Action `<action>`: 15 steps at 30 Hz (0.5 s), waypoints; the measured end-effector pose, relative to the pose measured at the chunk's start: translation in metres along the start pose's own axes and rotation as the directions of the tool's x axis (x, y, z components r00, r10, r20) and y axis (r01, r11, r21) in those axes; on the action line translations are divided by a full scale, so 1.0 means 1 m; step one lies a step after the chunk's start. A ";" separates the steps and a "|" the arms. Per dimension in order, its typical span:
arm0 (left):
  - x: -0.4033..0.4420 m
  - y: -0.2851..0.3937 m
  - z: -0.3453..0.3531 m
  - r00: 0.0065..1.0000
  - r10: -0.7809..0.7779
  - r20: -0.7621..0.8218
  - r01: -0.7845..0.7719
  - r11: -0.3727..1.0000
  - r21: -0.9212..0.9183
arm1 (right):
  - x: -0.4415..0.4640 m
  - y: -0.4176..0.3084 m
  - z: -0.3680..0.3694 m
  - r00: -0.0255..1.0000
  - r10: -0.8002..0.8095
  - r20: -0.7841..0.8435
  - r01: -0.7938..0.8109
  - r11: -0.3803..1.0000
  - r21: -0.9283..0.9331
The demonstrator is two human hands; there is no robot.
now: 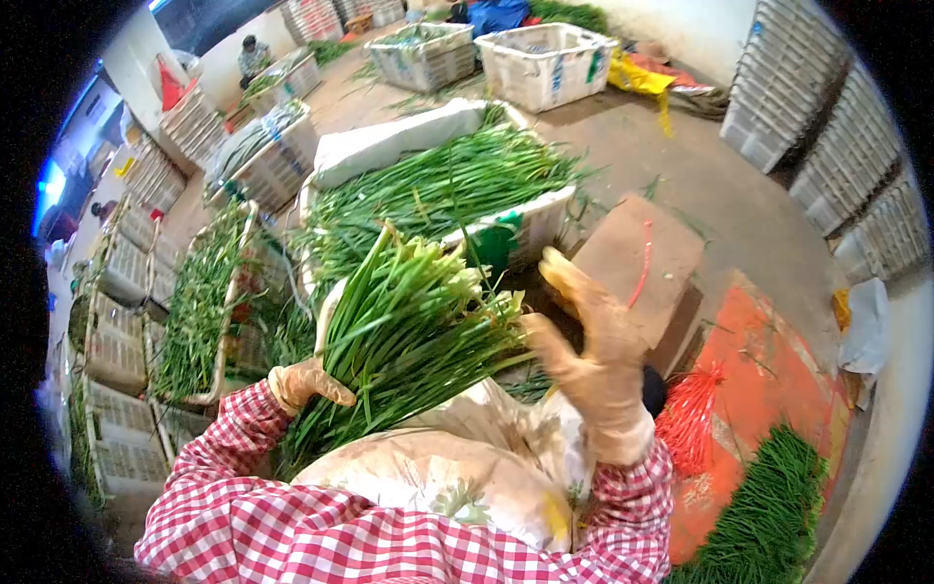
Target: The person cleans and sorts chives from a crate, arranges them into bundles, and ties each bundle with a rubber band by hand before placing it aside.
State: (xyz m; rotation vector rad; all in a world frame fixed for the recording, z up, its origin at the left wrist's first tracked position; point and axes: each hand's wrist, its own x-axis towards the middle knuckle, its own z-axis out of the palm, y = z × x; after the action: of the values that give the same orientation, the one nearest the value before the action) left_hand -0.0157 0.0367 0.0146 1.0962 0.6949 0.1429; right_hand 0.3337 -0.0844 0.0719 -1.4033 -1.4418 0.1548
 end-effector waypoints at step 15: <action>-0.119 -0.149 0.032 0.924 0.006 -0.383 -0.203 0.855 -0.477 | -0.005 -0.012 0.182 0.559 0.039 0.828 -0.624 0.678 0.389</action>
State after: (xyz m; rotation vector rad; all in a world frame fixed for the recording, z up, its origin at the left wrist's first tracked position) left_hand -0.1232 -0.1101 -0.0512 0.5920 0.8693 0.6119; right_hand 0.1937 0.0077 0.0002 -1.0014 -1.4747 1.5909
